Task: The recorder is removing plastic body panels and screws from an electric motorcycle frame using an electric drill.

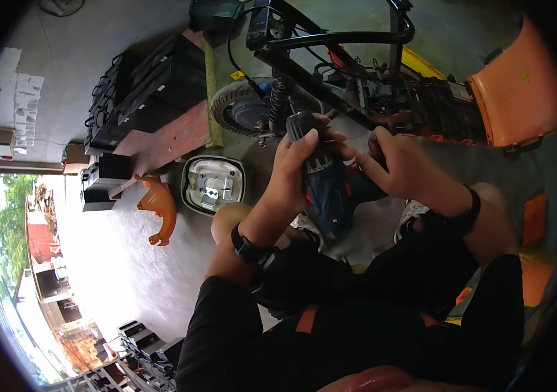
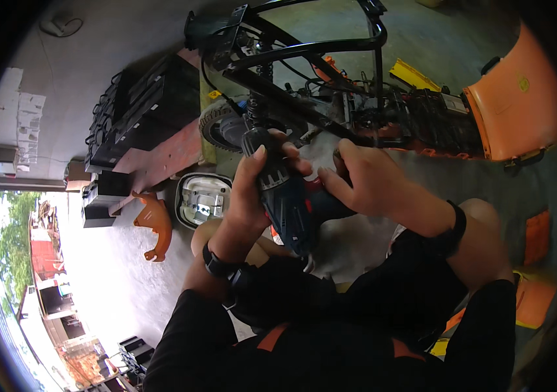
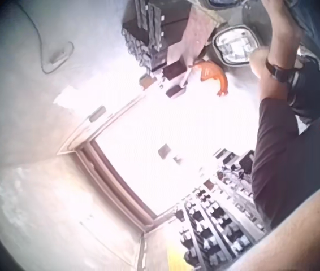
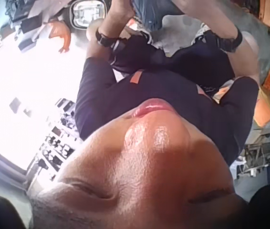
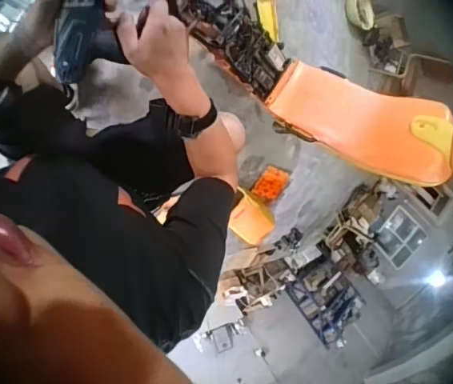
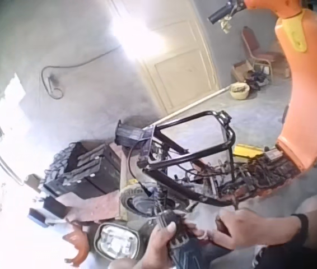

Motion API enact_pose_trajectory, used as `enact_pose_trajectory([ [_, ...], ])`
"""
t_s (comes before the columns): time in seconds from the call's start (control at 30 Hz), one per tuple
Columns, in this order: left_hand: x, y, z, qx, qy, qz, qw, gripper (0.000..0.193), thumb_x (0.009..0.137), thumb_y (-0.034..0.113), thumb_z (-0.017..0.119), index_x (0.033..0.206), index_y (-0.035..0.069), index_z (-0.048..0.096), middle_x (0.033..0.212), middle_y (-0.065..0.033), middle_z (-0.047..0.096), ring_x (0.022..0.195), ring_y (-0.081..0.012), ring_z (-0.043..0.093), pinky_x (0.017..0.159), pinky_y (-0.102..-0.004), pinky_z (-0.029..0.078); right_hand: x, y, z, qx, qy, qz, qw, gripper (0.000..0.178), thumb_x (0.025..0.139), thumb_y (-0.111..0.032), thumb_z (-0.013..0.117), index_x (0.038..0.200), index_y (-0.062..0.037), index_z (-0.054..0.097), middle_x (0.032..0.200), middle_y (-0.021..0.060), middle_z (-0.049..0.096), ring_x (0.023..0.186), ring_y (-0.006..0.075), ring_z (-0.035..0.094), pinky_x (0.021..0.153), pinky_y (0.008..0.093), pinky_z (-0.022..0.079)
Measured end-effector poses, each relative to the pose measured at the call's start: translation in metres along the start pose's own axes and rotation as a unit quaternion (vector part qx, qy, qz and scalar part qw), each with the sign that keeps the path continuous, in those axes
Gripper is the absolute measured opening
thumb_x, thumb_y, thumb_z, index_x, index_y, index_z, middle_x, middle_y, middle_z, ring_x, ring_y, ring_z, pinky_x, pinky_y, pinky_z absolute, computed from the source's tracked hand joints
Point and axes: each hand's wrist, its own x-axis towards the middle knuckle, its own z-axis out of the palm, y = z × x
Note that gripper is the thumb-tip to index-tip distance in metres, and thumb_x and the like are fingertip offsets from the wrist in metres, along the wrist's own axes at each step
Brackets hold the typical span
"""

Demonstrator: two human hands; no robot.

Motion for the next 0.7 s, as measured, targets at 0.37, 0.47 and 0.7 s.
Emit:
enact_pose_trajectory([
  [0.37, 0.001, 0.019, -0.005, -0.159, -0.108, -0.009, 0.981, 0.023, 0.093, 0.028, 0.052, 0.107, 0.010, 0.049, 0.083, -0.0011, 0.052, 0.079, -0.0179, 0.059, 0.088, -0.0414, 0.050, 0.011, -0.009, 0.011, 0.114, -0.106, -0.203, 0.967, 0.056, 0.056, -0.025, 0.089, 0.078, -0.0013, 0.044, 0.143, 0.0227, 0.035, 0.110, 0.0389, 0.057, 0.085, 0.0393, 0.050],
  [0.47, -0.004, 0.021, -0.004, -0.197, -0.099, 0.004, 0.975, 0.025, 0.092, 0.028, 0.054, 0.108, 0.009, 0.049, 0.084, -0.0014, 0.053, 0.080, -0.0177, 0.059, 0.088, -0.0410, 0.050, 0.012, -0.020, 0.020, 0.095, -0.040, -0.246, 0.964, 0.034, 0.067, -0.017, 0.079, 0.074, 0.0000, 0.050, 0.139, 0.0241, 0.040, 0.099, 0.0391, 0.060, 0.085, 0.0406, 0.049],
  [0.7, -0.001, 0.026, 0.000, -0.051, -0.125, 0.105, 0.985, 0.032, 0.089, 0.032, 0.060, 0.105, 0.006, 0.051, 0.090, -0.0104, 0.060, 0.108, -0.0257, 0.054, 0.086, -0.0375, 0.050, 0.014, -0.028, 0.007, -0.046, -0.085, -0.180, 0.979, 0.022, 0.069, -0.012, 0.070, 0.084, 0.0025, 0.063, 0.135, 0.0187, 0.048, 0.084, 0.0353, 0.061, 0.075, 0.0428, 0.047],
])
